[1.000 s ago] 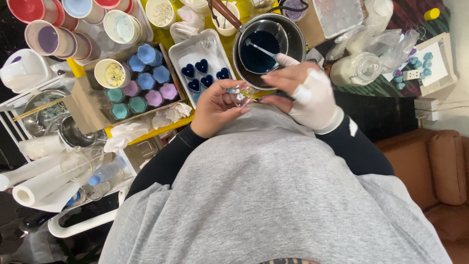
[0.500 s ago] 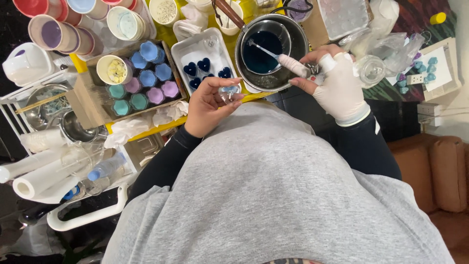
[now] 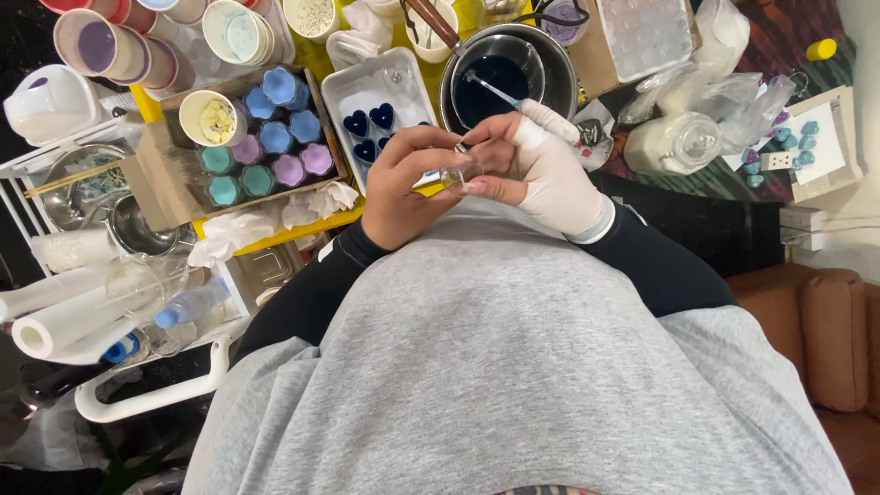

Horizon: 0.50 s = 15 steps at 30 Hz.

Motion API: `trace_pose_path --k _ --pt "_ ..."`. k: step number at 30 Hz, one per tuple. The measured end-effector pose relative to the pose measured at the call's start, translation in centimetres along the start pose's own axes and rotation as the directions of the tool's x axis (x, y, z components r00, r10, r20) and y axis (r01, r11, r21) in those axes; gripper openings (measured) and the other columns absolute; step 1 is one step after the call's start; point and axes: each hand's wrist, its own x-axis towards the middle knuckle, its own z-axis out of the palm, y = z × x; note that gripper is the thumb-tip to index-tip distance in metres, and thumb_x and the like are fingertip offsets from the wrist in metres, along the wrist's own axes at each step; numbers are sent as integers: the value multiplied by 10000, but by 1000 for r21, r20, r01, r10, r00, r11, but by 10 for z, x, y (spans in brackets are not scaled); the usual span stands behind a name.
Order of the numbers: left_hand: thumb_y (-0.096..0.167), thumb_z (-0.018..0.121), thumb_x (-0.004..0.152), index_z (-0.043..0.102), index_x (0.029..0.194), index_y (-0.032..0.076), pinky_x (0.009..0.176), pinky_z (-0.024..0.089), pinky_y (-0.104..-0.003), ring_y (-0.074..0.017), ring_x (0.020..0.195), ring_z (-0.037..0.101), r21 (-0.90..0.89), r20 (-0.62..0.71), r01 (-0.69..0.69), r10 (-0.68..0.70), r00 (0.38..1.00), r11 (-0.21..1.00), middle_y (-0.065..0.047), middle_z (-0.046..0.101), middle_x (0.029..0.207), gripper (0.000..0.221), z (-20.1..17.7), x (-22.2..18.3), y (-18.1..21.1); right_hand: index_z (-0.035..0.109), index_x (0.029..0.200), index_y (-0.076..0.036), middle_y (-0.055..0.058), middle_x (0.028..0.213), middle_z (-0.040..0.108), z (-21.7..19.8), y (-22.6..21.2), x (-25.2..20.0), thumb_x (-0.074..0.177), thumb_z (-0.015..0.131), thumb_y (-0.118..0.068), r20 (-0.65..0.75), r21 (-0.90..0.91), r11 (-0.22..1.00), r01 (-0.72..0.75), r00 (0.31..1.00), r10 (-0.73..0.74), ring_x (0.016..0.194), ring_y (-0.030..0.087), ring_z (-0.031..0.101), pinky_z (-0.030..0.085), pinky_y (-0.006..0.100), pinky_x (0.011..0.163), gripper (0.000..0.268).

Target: Filling small heart-shaped candle molds with blue liquid wax using a pipette.

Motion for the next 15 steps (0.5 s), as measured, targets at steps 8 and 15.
trace_pose_path --k 8,15 --pt "170 960 822 674 1212 163 961 487 -380 -230 1126 634 280 41 -223 220 975 934 -28 628 1254 484 -5 7 0 512 1348 -6 103 1168 733 -3 -4 -7 969 755 -101 -25 -189 981 42 999 -48 1142 153 700 511 309 1081 460" --pt "307 960 749 656 1214 126 973 453 -411 -249 1125 614 363 35 -68 59 998 929 -36 628 1257 585 -9 16 3 502 1312 9 119 1056 773 -4 -17 -11 916 761 -59 42 -519 833 192 979 -199 1086 184 720 167 396 1221 478"
